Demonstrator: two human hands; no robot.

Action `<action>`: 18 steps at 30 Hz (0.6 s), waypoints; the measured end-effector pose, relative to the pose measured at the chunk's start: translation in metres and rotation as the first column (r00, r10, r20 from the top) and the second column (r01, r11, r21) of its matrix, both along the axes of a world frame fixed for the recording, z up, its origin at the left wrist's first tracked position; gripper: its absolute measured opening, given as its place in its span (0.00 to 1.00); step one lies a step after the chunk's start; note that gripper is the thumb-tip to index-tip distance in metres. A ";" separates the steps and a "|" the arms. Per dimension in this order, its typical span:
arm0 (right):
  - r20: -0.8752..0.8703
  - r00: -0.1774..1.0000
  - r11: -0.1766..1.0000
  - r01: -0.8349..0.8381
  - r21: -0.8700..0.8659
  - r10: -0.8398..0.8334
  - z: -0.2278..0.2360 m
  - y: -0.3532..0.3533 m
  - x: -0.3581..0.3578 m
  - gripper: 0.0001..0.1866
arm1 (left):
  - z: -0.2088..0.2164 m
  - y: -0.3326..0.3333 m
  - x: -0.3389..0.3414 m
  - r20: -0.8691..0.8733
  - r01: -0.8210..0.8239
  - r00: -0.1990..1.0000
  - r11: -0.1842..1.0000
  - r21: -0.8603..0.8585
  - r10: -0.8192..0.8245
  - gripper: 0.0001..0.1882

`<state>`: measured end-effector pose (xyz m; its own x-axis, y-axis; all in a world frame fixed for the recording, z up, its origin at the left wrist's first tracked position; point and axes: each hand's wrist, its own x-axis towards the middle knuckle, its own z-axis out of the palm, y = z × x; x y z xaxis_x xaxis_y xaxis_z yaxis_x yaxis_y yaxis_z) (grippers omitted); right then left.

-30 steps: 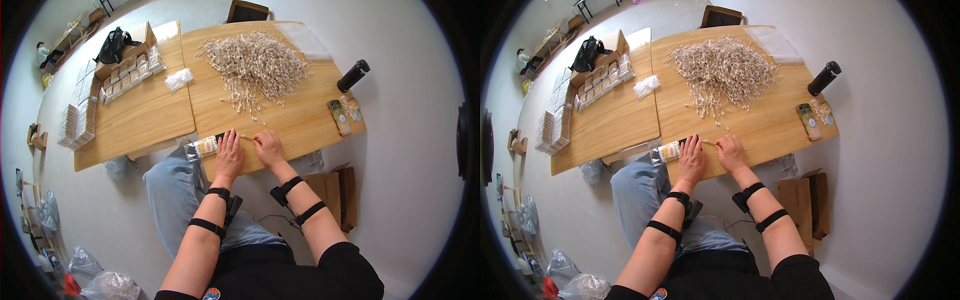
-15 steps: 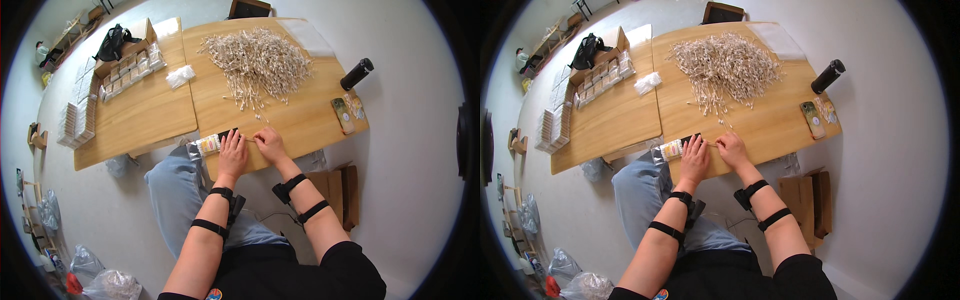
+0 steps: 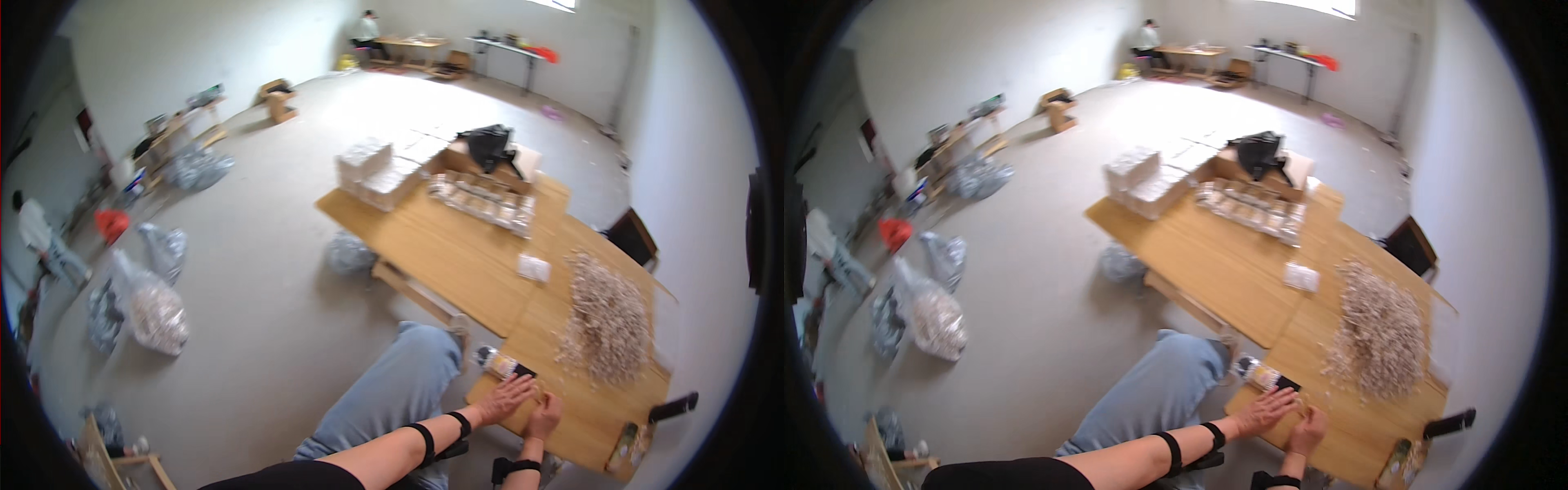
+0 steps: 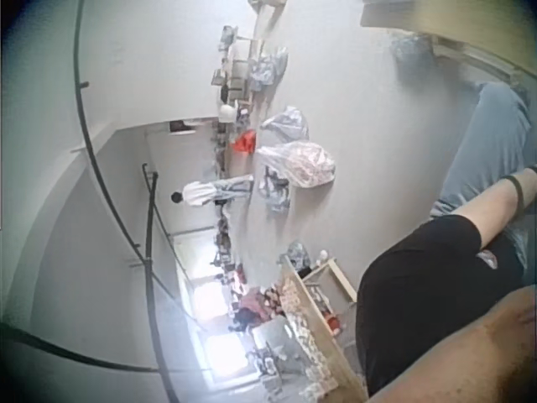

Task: Picking up cotton swabs from a pile, aligning them, and putting them into plastic bags.

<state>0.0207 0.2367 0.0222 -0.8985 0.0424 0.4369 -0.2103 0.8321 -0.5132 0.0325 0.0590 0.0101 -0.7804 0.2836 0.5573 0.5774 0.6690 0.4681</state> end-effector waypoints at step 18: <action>-0.013 1.000 0.989 -0.019 0.146 0.021 0.000 0.002 -0.009 0.05 | 0.016 -0.057 0.017 0.127 -0.344 0.935 0.935 0.086 0.332 0.35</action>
